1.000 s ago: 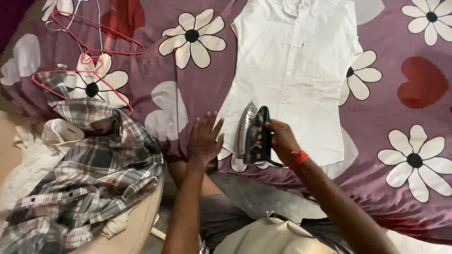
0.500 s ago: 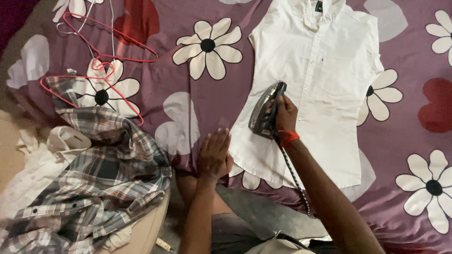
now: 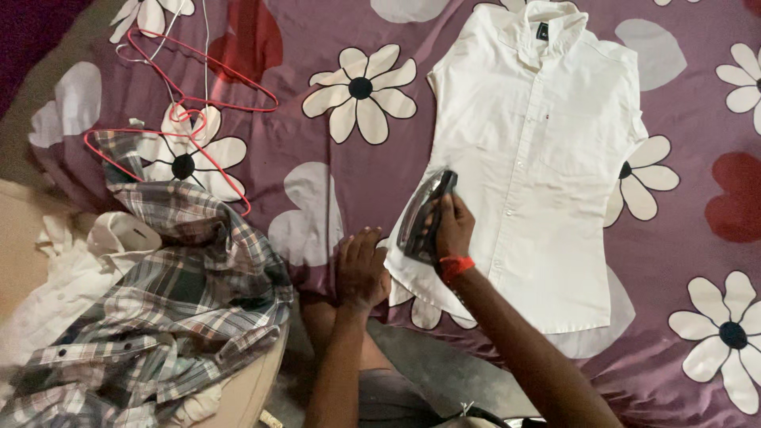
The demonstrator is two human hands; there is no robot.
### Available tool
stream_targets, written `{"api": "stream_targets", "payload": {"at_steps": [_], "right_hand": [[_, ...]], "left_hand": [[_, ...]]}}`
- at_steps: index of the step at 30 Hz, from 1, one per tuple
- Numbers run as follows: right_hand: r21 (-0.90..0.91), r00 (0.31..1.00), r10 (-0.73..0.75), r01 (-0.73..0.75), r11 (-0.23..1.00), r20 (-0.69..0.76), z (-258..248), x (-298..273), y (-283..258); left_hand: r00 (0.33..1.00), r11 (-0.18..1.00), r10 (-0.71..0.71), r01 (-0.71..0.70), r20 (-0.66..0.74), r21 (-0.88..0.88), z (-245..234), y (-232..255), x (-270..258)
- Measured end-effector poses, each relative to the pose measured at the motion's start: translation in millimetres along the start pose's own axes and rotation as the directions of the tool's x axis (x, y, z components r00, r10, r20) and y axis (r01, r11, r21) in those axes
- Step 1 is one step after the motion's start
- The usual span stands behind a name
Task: The person irons a white short-sleeved shirt laid out on a bed. They smooth the fabric, use an iron to press the body and collar, and then place the shirt on a hanger.
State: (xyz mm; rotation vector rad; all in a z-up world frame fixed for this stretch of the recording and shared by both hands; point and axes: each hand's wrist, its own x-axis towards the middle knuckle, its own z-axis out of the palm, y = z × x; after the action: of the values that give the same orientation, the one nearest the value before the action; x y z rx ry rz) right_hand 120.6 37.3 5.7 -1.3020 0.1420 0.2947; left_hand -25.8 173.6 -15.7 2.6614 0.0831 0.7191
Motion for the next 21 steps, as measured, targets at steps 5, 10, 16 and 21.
{"api": "stream_targets", "payload": {"at_steps": [5,10,16,21], "right_hand": [[-0.046,1.0,-0.012,0.012,0.999,-0.011,0,42,-11],[0.032,0.996,0.085,-0.086,0.996,0.027,15,-4,-7],[-0.021,0.996,-0.04,0.038,0.999,-0.078,25,-27,9],[-0.044,0.987,-0.14,0.137,0.99,-0.084,11,62,0]], "left_hand": [[0.998,1.0,-0.005,0.004,-0.063,-0.018,1,1,-2],[0.98,0.986,-0.044,0.012,-0.192,-0.164,13,1,-5],[0.971,0.972,-0.171,0.138,-0.169,-0.191,15,-5,-6],[0.984,0.986,-0.095,0.072,-0.15,-0.148,7,-3,0]]}}
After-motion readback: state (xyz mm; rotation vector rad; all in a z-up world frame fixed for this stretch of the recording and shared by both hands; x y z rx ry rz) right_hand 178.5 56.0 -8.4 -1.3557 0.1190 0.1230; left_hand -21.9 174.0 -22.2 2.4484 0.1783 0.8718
